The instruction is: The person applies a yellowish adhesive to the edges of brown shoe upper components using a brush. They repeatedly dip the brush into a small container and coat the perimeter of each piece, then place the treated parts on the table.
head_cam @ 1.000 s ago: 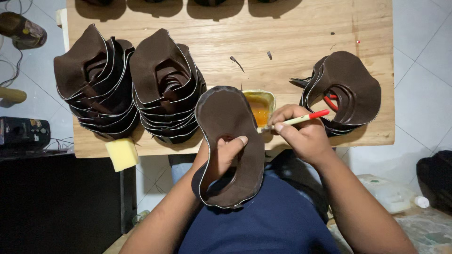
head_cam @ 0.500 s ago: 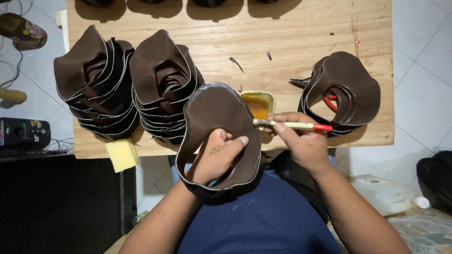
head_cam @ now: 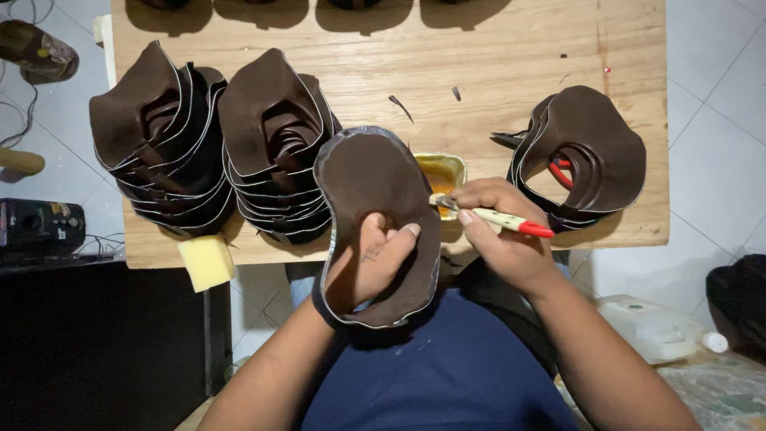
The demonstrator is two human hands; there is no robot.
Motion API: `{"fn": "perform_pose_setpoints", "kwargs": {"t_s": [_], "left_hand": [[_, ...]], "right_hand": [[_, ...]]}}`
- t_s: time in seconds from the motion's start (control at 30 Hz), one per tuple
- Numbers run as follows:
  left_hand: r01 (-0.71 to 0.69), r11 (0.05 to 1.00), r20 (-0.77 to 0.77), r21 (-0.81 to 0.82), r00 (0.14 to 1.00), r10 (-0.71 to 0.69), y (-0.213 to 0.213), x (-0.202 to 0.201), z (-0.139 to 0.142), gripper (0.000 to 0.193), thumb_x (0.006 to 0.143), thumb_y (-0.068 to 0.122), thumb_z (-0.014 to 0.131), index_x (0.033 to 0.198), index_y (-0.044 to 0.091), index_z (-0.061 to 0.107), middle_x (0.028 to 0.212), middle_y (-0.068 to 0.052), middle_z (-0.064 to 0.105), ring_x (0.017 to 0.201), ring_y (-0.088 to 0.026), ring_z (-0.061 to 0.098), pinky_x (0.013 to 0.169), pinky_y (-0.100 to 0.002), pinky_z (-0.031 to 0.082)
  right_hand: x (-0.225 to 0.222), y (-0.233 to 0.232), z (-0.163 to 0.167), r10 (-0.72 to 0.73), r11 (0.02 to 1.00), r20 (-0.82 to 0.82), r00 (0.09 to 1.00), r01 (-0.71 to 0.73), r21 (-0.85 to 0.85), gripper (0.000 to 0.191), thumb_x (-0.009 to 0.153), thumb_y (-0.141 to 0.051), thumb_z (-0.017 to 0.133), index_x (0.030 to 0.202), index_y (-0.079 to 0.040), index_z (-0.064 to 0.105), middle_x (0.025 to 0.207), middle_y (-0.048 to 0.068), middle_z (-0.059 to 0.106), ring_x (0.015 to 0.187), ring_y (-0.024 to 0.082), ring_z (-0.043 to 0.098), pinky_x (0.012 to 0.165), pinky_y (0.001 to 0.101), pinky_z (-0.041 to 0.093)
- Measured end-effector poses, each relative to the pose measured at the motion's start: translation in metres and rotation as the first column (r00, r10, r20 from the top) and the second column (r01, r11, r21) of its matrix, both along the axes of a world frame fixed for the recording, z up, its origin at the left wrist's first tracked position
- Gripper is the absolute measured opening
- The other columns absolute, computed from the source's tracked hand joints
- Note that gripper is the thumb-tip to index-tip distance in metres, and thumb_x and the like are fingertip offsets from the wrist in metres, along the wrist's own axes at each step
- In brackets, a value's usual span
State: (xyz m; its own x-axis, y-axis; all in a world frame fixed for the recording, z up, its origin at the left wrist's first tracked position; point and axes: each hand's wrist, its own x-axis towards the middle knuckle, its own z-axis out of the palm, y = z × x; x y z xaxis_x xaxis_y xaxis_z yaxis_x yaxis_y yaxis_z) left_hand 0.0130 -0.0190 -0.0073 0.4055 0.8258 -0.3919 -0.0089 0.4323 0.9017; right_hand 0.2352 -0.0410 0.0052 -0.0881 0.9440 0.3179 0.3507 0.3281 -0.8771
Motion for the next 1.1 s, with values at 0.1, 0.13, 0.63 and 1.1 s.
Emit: {"fn": "perform_pose_setpoints", "kwargs": {"t_s": [0.1,0.13,0.63,1.1], "left_hand": [[0.018,0.973,-0.301,0.23,0.952,0.053,0.002,0.0,0.003,0.032,0.094,0.025,0.061,0.104,-0.005,0.065,0.08,-0.005,0.072,0.075,-0.012,0.071,0.068,-0.029,0.056],[-0.025,0.975,-0.285,0.22,0.955,0.089,0.004,0.001,0.003,0.032,0.094,0.025,0.061,0.103,-0.006,0.064,0.078,-0.006,0.071,0.073,-0.013,0.069,0.066,-0.03,0.055],[0.009,0.996,0.05,0.087,0.999,-0.014,0.01,-0.001,-0.002,0.027,0.094,0.012,0.065,0.109,-0.01,0.061,0.087,-0.007,0.069,0.075,-0.01,0.063,0.063,-0.029,0.053],[0.144,0.922,-0.01,0.36,0.988,-0.151,0.002,-0.005,0.007,0.032,0.089,0.011,0.069,0.114,-0.007,0.06,0.091,-0.011,0.063,0.081,-0.013,0.057,0.069,-0.032,0.052]], "right_hand": [[-0.002,0.0,0.002,0.045,0.999,0.018,0.999,-0.045,0.002,0.011,0.093,-0.003,0.066,0.103,0.002,0.064,0.109,0.014,0.069,0.101,0.022,0.068,0.092,0.0347,0.055],[-0.002,0.0,0.002,0.055,0.998,0.017,0.998,-0.055,-0.019,0.011,0.092,-0.003,0.066,0.102,0.002,0.064,0.108,0.014,0.069,0.1,0.022,0.069,0.091,0.0344,0.055],[-0.001,-0.003,0.001,0.023,1.0,0.011,1.0,-0.023,-0.004,0.012,0.093,-0.002,0.066,0.105,0.001,0.064,0.11,0.013,0.069,0.101,0.021,0.068,0.092,0.0331,0.056],[-0.001,0.018,-0.011,-0.103,0.995,-0.299,0.949,0.102,-0.02,0.019,0.106,-0.002,0.064,0.124,0.004,0.062,0.125,0.014,0.067,0.113,0.017,0.067,0.1,0.0312,0.056]]}}
